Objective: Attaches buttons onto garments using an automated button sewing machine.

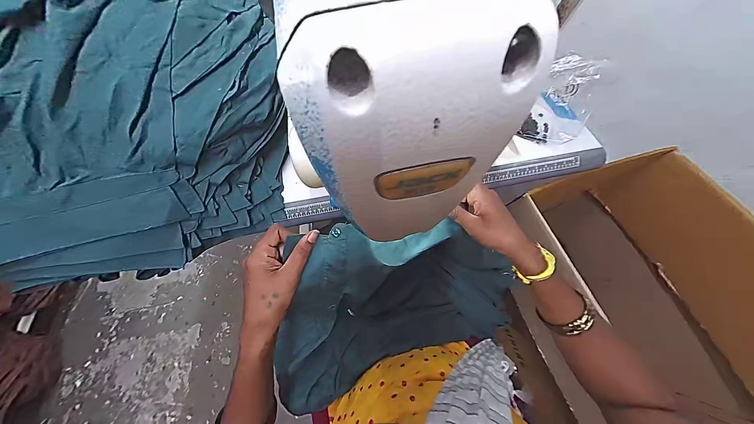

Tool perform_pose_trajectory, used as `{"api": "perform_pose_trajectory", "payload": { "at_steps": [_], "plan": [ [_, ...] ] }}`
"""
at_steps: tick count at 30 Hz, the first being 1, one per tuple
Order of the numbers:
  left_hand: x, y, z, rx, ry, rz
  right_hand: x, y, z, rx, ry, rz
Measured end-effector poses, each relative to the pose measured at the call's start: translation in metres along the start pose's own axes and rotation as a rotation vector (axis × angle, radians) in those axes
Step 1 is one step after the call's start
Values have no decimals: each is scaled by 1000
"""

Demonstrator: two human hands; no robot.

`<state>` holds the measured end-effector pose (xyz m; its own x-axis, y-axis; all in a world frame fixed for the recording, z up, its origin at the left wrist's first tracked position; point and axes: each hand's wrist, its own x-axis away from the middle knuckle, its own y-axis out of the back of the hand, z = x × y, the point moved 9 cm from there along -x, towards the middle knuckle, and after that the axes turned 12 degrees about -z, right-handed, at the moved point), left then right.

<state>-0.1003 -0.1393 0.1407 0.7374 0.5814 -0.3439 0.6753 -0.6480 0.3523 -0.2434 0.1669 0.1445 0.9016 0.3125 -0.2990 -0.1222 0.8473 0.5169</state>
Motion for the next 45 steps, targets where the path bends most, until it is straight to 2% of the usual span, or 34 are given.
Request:
{"api": "perform_pose_trajectory", "payload": {
  "at_steps": [2, 5, 8, 10, 13, 15, 19, 23, 26, 29, 31, 33, 35, 36, 37, 40, 43, 44, 45],
  "plan": [
    [3, 0, 5, -132, -28, -2, 2, -5, 2, 100, 34, 2],
    [12, -11, -11, -464, -262, -67, -5, 3, -3, 321, 123, -44],
    [26, -41, -32, -461, -452, 20, -21, 24, -11, 504, 197, -222],
    [32, -59, -34, -346, -346, 114, -30, 26, -9, 577, 281, -302],
    [31, -80, -21, -156, 43, 325, -42, 14, -14, 664, 315, -266],
    [31, -86, -17, -99, 182, 382, -46, 8, -18, 689, 315, -247],
    [31, -90, -11, -67, 236, 366, -42, 22, -17, 562, 335, -332],
    [29, -90, -8, -58, 236, 330, -29, 34, -12, 337, 230, -382],
    [25, -92, -3, -17, 228, 309, -22, 35, 5, 254, 243, -409],
    [21, -92, 1, -86, 223, 314, -22, 29, 31, 233, 262, -377],
    [25, -86, -10, -196, 119, 301, -16, 21, 52, 263, 374, -368],
    [38, -73, -41, -202, -139, 304, 4, 7, 79, 315, 637, -384],
    [61, -66, -72, -69, -338, 438, 32, -19, 106, 344, 944, -321],
    [70, -65, -82, -19, -381, 500, 42, -32, 115, 344, 1047, -260],
    [76, -65, -87, -2, -400, 525, 43, -39, 119, 330, 1069, -220],
    [70, -58, -89, 24, -416, 454, 28, -42, 115, 215, 887, -110],
    [48, -22, -72, 112, -234, 272, 34, -49, 96, -169, 503, 244],
    [38, -5, -56, 97, -152, 206, 36, -48, 90, -201, 426, 261],
    [28, 10, -37, 66, -78, 146, 31, -44, 82, -163, 361, 190]
  ]
}}
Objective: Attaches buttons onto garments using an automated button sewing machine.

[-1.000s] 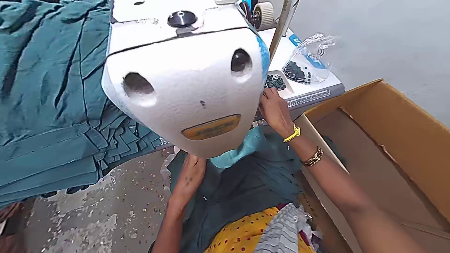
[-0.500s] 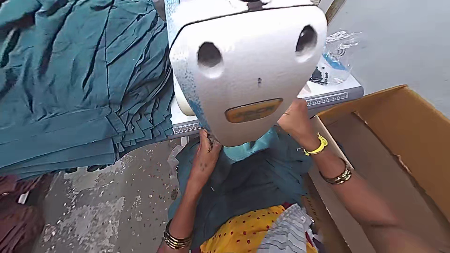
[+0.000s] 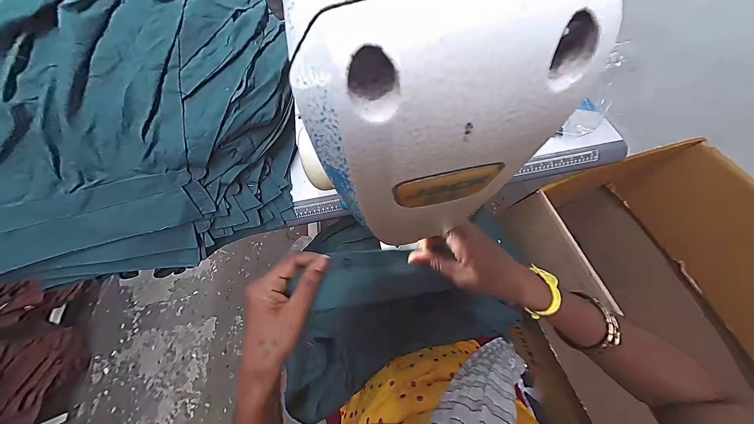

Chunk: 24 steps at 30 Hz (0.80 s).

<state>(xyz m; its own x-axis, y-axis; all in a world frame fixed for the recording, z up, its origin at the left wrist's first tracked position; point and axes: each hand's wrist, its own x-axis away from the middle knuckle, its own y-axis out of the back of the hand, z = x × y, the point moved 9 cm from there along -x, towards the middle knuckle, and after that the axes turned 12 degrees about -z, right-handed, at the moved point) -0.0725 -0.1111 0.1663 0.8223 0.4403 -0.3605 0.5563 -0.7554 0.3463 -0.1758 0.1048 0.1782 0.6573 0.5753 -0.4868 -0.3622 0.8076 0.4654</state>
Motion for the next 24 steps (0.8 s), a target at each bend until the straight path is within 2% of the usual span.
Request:
{"api": "perform_pose_trajectory", "payload": {
  "at_steps": [3, 5, 7, 9, 13, 14, 16, 19, 22, 24],
  "plan": [
    [-4, 24, 56, -164, 161, -63, -10, 10, -35, 118, -239, -133],
    [-1, 28, 72, -220, 191, -76, -14, 4, -44, 146, -391, -115],
    [2, 30, 78, -209, 214, -84, -17, -1, -46, 174, -457, -122],
    [7, 27, 82, -190, 242, -92, -16, -1, -44, 133, -474, -100],
    [2, 20, 80, -115, 234, -118, -8, 10, -45, -113, -368, 88],
    [0, 19, 74, -103, 232, -125, -5, 16, -47, -131, -352, 84],
    [-7, 12, 61, -115, 209, -106, 1, 33, -57, -131, -369, -34],
    [-21, -1, 44, -145, 107, -76, 2, 53, -69, -42, -349, -160],
    [-24, -6, 42, -210, 52, -43, 4, 60, -72, 145, -315, -138],
    [-20, -8, 43, -392, -2, -46, 3, 64, -78, 347, -294, -108]
  ]
}}
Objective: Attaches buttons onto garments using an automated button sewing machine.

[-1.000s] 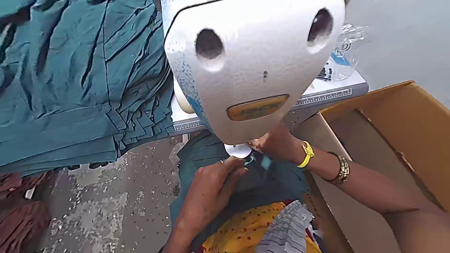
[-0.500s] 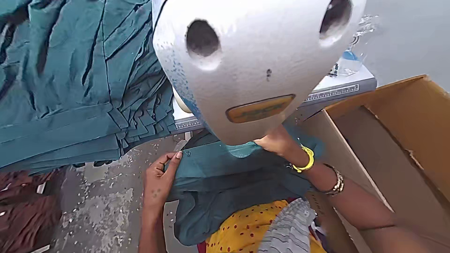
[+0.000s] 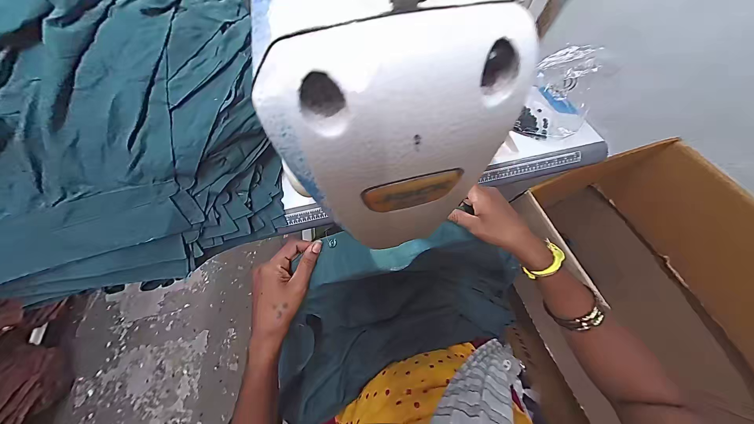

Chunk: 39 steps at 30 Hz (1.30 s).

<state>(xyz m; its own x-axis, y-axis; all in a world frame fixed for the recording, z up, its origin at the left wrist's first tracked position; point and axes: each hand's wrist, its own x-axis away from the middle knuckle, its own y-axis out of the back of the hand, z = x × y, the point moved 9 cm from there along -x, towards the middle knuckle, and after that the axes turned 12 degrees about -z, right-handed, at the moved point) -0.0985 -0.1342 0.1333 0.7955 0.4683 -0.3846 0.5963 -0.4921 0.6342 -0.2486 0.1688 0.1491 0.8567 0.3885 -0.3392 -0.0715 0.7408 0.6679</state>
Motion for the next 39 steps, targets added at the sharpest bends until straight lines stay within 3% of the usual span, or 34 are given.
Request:
{"api": "perform_pose_trajectory", "payload": {
  "at_steps": [3, 5, 10, 13, 19, 24, 27, 29, 31, 33, 36, 39],
  "plan": [
    [9, -23, -16, -77, -147, 63, -12, 17, -10, 322, 117, -173],
    [16, -47, -26, 83, -153, 184, -21, 23, -8, 415, 182, -291],
    [20, -73, -44, 384, 172, 205, -39, 1, -9, 469, 285, -277],
    [21, -76, -45, 446, 235, 153, -43, -9, -15, 502, 336, -256],
    [22, -78, -43, 540, 304, 89, -37, 0, -28, 366, 412, -401],
    [19, -78, -42, 566, 339, 69, -27, 22, -24, 194, 223, -442],
    [15, -80, -36, 479, 291, 67, -25, 24, -10, 70, 133, -423],
    [14, -69, -43, 308, 140, 44, -24, 24, 9, 29, 119, -397],
    [27, -43, -78, 232, -194, 15, -16, 23, 40, 115, 292, -450],
    [47, -26, -105, 325, -415, 105, 10, 13, 80, 224, 601, -526],
    [55, -25, -105, 352, -430, 132, 38, -18, 126, 237, 952, -414],
    [55, -25, -106, 380, -403, 129, 28, -23, 131, 181, 895, -340]
  ]
}}
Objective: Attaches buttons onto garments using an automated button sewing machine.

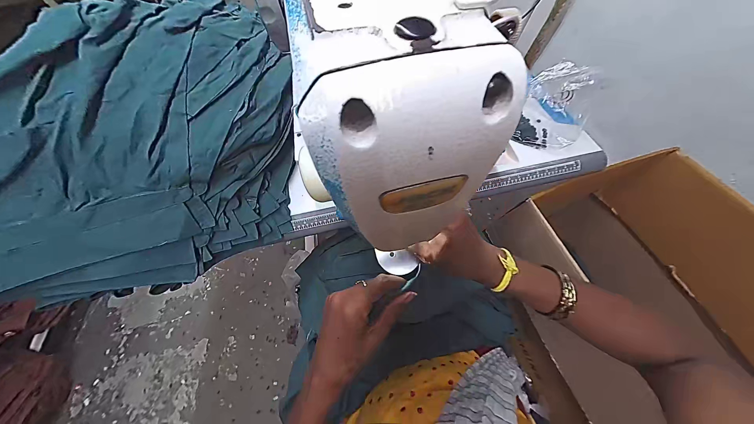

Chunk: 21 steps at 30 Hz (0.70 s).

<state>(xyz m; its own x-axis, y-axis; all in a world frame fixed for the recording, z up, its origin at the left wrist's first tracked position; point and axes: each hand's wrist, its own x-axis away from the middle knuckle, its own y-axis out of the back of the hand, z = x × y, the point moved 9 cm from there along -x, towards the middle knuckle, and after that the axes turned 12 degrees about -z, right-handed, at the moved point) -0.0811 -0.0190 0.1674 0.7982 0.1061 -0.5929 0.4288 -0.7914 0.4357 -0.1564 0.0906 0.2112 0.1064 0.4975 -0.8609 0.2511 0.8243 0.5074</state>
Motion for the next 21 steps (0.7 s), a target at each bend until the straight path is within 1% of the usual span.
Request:
{"api": "perform_pose_trajectory", "payload": {
  "at_steps": [1, 2, 3, 4, 5, 7, 8, 10, 12, 13, 15, 18, 19, 21],
  "plan": [
    [-1, 4, -4, 61, 6, -13, 4, -2, -4, -127, -109, 36],
    [-2, 11, -5, 121, 29, -32, 10, -5, -6, -333, -255, 102],
    [-4, 24, 0, 151, 76, -64, 17, -9, -4, -542, -378, 169],
    [-3, 41, 11, 148, 146, -100, 24, -11, 1, -670, -458, 222],
    [-2, 60, 28, 114, 228, -149, 31, -12, 1, -698, -518, 239],
    [7, 94, 69, -12, 402, -248, 41, -12, -25, -562, -673, 186],
    [12, 104, 90, -88, 473, -271, 47, -15, -42, -492, -749, 174],
    [26, 109, 116, -183, 569, -267, 53, -26, -58, -441, -907, 202],
    [34, 112, 127, -209, 600, -273, 50, -34, -58, -423, -1052, 256],
    [37, 112, 129, -215, 607, -276, 48, -36, -57, -418, -1078, 292],
    [41, 111, 129, -227, 613, -283, 49, -35, -57, -448, -1054, 315],
    [31, 108, 118, -200, 582, -309, 52, -25, -65, -613, -984, 268],
    [26, 105, 112, -181, 563, -310, 56, -19, -70, -636, -999, 246],
    [15, 94, 103, -154, 516, -287, 71, -8, -83, -588, -1053, 201]
  ]
}}
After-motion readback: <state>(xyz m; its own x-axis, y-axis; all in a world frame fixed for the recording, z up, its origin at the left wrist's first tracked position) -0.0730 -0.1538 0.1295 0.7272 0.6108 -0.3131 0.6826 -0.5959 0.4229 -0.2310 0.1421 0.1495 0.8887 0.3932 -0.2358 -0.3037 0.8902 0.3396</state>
